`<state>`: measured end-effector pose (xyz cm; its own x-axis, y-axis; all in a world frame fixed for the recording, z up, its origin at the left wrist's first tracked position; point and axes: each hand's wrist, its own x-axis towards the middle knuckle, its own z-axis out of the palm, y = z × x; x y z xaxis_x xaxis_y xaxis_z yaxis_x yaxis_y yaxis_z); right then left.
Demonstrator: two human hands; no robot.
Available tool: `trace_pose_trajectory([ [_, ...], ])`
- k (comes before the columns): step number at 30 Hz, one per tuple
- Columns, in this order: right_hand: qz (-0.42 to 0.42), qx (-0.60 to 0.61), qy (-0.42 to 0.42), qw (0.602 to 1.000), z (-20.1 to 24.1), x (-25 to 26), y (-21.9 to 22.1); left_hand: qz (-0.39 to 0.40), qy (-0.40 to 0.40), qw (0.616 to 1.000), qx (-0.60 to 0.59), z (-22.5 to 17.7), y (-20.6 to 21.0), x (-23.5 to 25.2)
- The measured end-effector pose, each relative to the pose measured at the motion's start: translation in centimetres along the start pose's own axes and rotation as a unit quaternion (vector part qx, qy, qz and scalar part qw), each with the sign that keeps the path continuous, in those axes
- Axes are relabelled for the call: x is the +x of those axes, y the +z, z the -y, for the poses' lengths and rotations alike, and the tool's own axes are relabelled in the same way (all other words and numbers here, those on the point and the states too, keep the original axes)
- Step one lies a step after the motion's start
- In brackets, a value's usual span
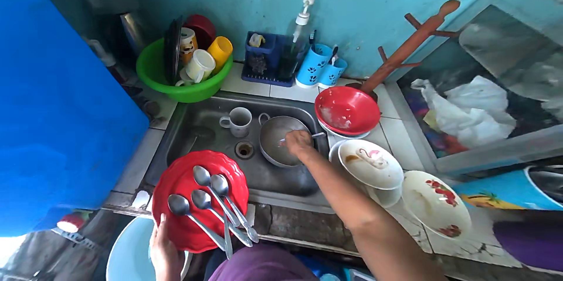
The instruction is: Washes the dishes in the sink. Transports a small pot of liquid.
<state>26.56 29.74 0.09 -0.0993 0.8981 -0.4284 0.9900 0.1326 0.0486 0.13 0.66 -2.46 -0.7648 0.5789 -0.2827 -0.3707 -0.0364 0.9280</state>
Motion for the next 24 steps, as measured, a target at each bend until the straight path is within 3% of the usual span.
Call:
trace_pose_trajectory([
  [5, -0.011, -0.004, -0.025, 1.0, 0.0, -1.0, -0.2, 0.005, -0.007, 1.0, 0.005, -0.3, 0.2, 0.2],
  [8, -0.059, 0.037, -0.047, 0.996, -0.4, -2.9, -1.9, 0.022, -0.013, 1.0, 0.008, -1.0, 0.9, -0.1],
  [11, -0.048, 0.031, -0.035, 0.998, -0.4, -4.8, -4.0, 0.032, -0.019, 0.999, -0.018, -2.3, 2.9, -1.1],
  [13, -0.081, 0.086, -0.074, 0.99, -0.2, -6.5, -5.6, 0.052, -0.019, 0.998, -0.03, -2.4, 4.2, -1.4],
  [15, -0.128, 0.2, -0.17, 0.956, 0.8, -9.5, -6.7, 0.069, -0.012, 0.997, -0.028, -1.7, 5.4, -1.6],
  [18, -0.051, 0.364, -0.279, 0.887, 3.7, -13.7, -5.9, 0.094, -0.008, 0.995, -0.007, -0.4, 7.6, -2.3],
  [21, -0.004, 0.388, -0.336, 0.858, 6.1, -15.5, -3.8, 0.114, -0.004, 0.994, 0.002, 0.4, 9.6, -3.2],
  [24, -0.06, 0.377, -0.368, 0.848, 5.3, -17.5, -3.1, 0.131, 0.0, 0.991, -0.008, 0.8, 10.8, -3.7],
])
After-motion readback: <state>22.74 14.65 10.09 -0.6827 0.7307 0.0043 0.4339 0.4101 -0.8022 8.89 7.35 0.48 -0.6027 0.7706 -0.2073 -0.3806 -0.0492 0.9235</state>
